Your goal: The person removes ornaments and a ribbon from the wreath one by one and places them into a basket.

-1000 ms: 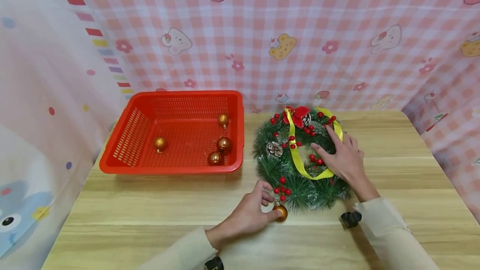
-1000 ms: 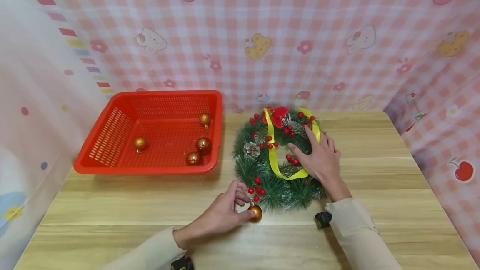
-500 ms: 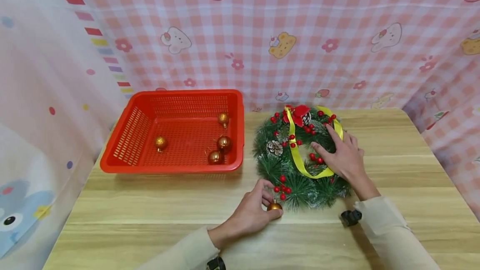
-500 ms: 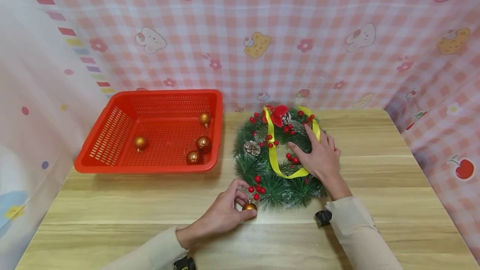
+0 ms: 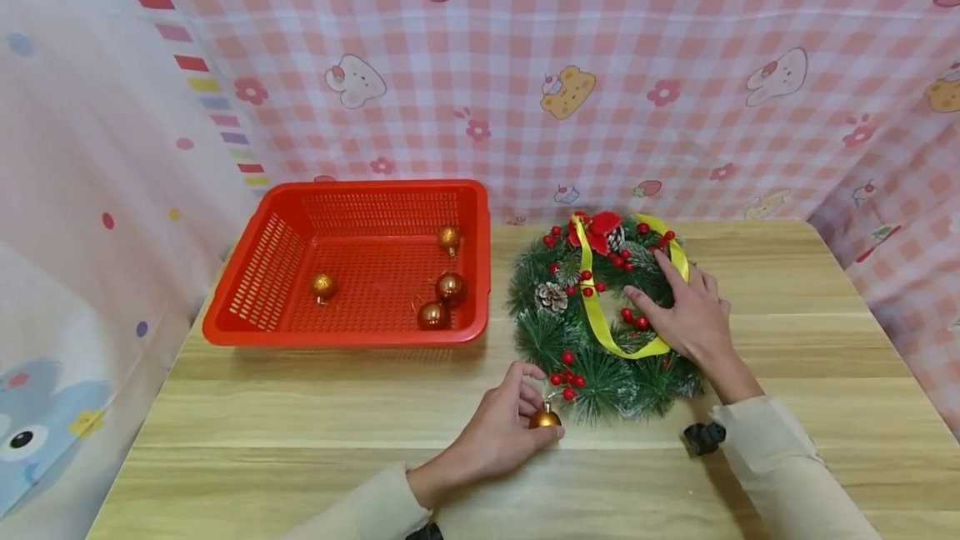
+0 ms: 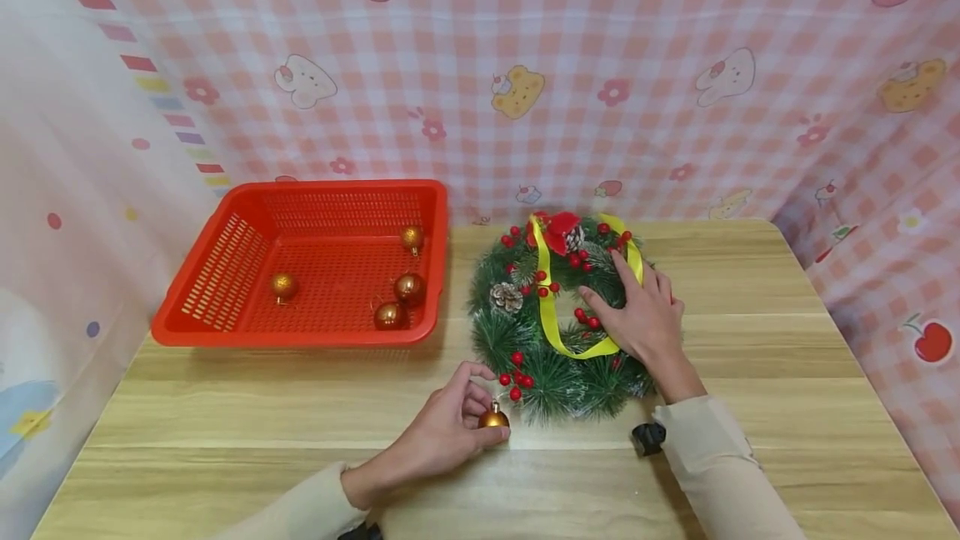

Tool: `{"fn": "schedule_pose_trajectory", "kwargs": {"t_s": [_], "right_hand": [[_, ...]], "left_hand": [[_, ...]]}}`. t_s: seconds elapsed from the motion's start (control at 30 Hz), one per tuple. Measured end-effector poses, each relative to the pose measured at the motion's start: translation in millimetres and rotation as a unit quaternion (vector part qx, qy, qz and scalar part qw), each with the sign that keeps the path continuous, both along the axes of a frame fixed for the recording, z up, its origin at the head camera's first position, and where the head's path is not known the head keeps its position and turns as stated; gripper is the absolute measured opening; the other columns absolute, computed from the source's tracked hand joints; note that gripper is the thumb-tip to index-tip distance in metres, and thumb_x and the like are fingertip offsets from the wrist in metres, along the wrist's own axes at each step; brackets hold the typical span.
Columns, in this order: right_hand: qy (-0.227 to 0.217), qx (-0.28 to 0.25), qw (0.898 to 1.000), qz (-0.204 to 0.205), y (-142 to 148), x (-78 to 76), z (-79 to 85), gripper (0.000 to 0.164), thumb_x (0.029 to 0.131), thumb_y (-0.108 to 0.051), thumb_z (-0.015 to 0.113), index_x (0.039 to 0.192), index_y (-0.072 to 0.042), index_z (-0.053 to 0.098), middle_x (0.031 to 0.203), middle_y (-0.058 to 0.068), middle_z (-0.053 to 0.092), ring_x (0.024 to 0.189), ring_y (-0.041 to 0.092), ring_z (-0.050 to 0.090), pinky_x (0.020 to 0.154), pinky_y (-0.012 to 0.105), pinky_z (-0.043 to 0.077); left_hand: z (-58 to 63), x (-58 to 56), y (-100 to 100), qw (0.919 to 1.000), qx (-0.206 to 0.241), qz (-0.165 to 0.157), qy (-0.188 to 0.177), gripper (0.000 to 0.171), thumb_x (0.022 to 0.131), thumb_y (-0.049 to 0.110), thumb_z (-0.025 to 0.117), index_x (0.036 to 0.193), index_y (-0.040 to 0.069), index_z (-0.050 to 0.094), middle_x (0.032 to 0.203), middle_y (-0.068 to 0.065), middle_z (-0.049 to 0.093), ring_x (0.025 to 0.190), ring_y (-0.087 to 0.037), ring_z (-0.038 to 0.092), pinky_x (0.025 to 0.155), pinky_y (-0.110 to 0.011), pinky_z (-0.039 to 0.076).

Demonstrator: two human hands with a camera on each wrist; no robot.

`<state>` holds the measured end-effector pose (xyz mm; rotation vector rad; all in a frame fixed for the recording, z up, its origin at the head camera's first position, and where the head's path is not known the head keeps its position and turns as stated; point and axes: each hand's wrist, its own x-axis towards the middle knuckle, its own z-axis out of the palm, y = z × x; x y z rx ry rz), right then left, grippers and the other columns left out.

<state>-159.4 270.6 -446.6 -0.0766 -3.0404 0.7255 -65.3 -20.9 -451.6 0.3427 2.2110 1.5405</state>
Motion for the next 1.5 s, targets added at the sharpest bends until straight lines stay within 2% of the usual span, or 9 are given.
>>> {"fn": "schedule_pose_trajectory", "kwargs": {"t_s": [0.13, 0.4, 0.67, 0.83, 1.03, 1.13, 1.27, 1.4, 1.5], "right_hand": [[-0.002, 0.000, 1.000, -0.001, 0.4, 0.2, 0.4, 0.087, 0.093, -0.070, 0.044, 0.160, -0.023, 0.017, 0.154, 0.039, 0.018, 0.137, 0.057, 0.019, 0.091, 0.077, 0.026], [-0.001, 0.003, 1.000, -0.001, 0.4, -0.4, 0.4, 0.087, 0.093, -0.070, 0.044, 0.160, -0.022, 0.017, 0.153, 0.039, 0.020, 0.137, 0.057, 0.020, 0.090, 0.076, 0.027], [0.000, 0.003, 1.000, -0.003, 1.0, -0.4, -0.9, 0.086, 0.093, -0.070, 0.043, 0.160, -0.022, 0.017, 0.153, 0.039, 0.020, 0.137, 0.056, 0.020, 0.090, 0.075, 0.027], [-0.001, 0.002, 1.000, -0.002, 0.8, -0.5, -1.4, 0.086, 0.093, -0.070, 0.043, 0.160, -0.022, 0.017, 0.154, 0.038, 0.018, 0.137, 0.056, 0.020, 0.091, 0.075, 0.027], [0.002, 0.002, 1.000, -0.002, 0.1, 0.0, -1.1, 0.086, 0.093, -0.069, 0.043, 0.160, -0.022, 0.017, 0.154, 0.038, 0.019, 0.137, 0.056, 0.020, 0.090, 0.075, 0.027], [0.003, 0.003, 1.000, -0.002, 0.2, -0.1, -1.3, 0.086, 0.093, -0.069, 0.043, 0.160, -0.022, 0.017, 0.154, 0.039, 0.019, 0.137, 0.056, 0.020, 0.090, 0.075, 0.027], [0.004, 0.002, 1.000, -0.002, 0.4, -0.3, -1.9, 0.086, 0.093, -0.069, 0.044, 0.160, -0.022, 0.018, 0.154, 0.039, 0.018, 0.137, 0.056, 0.020, 0.091, 0.075, 0.026], [0.004, 0.002, 1.000, -0.003, 0.8, -0.4, -2.2, 0.085, 0.093, -0.069, 0.044, 0.160, -0.022, 0.018, 0.154, 0.038, 0.019, 0.138, 0.057, 0.019, 0.092, 0.076, 0.026], [0.003, 0.003, 1.000, -0.003, 0.6, -0.6, -2.0, 0.085, 0.093, -0.069, 0.043, 0.160, -0.023, 0.018, 0.154, 0.038, 0.019, 0.138, 0.057, 0.019, 0.092, 0.077, 0.025]], "left_hand": [[3.0, 3.0, -2.1, 0.9999, -0.001, 0.001, 0.010, 0.057, 0.078, 0.010, 0.083, 0.124, 0.012, 0.048, 0.098, 0.001, 0.058, 0.088, -0.012, 0.060, 0.078, -0.024, 0.052], [6.6, 8.0, -6.2, 0.9985, -0.020, 0.002, 0.051, 0.057, 0.077, 0.018, 0.085, 0.122, 0.014, 0.050, 0.098, 0.004, 0.061, 0.089, -0.009, 0.057, 0.078, -0.025, 0.047], [3.4, 8.1, -7.1, 0.9978, -0.024, 0.000, 0.062, 0.059, 0.076, 0.022, 0.087, 0.124, 0.017, 0.053, 0.094, 0.007, 0.059, 0.085, -0.007, 0.056, 0.077, -0.022, 0.050], [2.5, 6.4, -6.6, 0.9974, -0.028, -0.005, 0.066, 0.058, 0.077, 0.024, 0.086, 0.124, 0.021, 0.053, 0.094, 0.004, 0.053, 0.083, -0.009, 0.054, 0.076, -0.023, 0.049], [1.6, 6.5, -5.7, 0.9964, -0.025, -0.026, 0.077, 0.053, 0.086, 0.017, 0.077, 0.128, 0.018, 0.046, 0.100, -0.002, 0.050, 0.088, -0.011, 0.052, 0.081, -0.024, 0.049], [-0.2, 6.4, -5.5, 0.9959, -0.018, -0.027, 0.084, 0.048, 0.091, 0.023, 0.072, 0.130, 0.020, 0.044, 0.100, -0.003, 0.053, 0.088, -0.011, 0.054, 0.084, -0.025, 0.048], [-0.6, 5.2, -3.6, 0.9956, -0.015, -0.012, 0.092, 0.036, 0.099, 0.028, 0.058, 0.131, 0.019, 0.045, 0.096, -0.002, 0.059, 0.088, -0.010, 0.058, 0.086, -0.029, 0.046], [0.9, 3.8, -0.9, 0.9955, -0.019, 0.010, 0.092, 0.031, 0.100, 0.016, 0.047, 0.130, 0.018, 0.046, 0.093, -0.001, 0.063, 0.092, -0.010, 0.061, 0.091, -0.034, 0.046], [0.9, 2.9, 0.6, 0.9952, -0.018, 0.012, 0.095, 0.033, 0.098, 0.011, 0.047, 0.130, 0.017, 0.046, 0.091, 0.000, 0.061, 0.090, -0.010, 0.059, 0.092, -0.034, 0.045]]}}
